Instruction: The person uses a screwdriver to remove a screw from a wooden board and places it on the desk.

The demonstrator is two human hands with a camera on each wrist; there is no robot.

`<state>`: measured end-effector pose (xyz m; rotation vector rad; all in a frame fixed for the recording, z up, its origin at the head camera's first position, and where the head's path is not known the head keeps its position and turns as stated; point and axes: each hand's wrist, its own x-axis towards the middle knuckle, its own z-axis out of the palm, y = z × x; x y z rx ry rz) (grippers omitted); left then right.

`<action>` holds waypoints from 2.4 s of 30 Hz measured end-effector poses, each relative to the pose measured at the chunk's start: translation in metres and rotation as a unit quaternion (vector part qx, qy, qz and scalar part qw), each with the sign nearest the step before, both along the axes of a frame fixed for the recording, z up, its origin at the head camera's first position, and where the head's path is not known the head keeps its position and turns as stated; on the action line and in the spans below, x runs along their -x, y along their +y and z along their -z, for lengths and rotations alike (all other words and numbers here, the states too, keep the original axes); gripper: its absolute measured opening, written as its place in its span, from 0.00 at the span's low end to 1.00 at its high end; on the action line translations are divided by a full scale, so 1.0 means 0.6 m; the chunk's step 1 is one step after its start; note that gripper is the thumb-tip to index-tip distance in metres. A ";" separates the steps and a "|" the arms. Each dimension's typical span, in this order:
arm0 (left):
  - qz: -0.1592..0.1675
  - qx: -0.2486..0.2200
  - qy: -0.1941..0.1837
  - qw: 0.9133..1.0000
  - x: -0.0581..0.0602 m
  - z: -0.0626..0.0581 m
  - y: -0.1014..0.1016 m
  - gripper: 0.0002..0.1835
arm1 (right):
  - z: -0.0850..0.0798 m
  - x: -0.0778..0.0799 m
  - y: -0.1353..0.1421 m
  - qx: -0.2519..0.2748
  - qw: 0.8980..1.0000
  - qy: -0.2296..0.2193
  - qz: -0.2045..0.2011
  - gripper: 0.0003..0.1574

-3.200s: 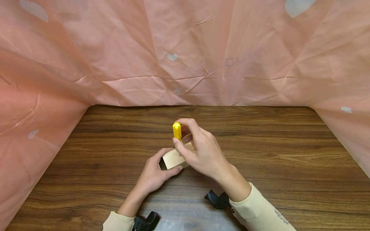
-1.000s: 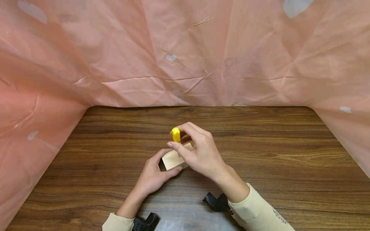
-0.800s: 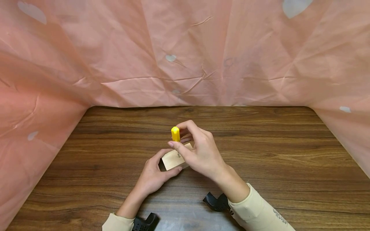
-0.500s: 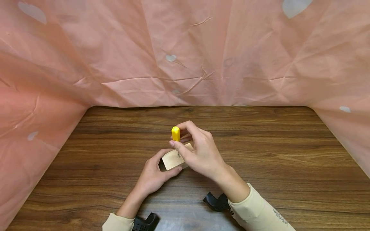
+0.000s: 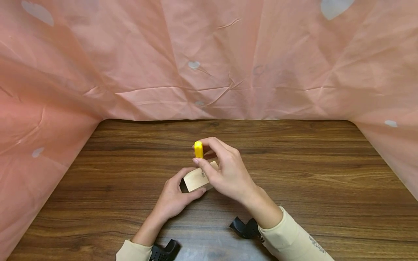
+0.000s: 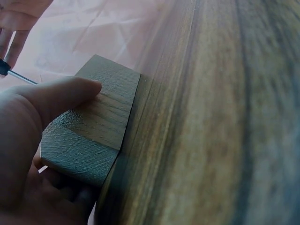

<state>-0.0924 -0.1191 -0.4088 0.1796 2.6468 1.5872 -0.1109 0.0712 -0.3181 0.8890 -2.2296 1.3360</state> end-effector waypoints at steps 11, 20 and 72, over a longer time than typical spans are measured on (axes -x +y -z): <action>-0.005 0.003 -0.001 1.000 0.000 0.002 0.001 0.29 | 0.008 0.002 -0.005 0.006 1.000 0.017 -0.001 0.14; -0.001 -0.002 -0.002 1.000 0.001 0.000 0.001 0.29 | 0.007 0.005 -0.003 0.010 1.000 0.022 -0.004 0.13; -0.004 0.000 -0.002 1.000 -0.001 -0.001 0.001 0.28 | 0.002 0.002 -0.002 0.024 0.999 0.018 -0.014 0.13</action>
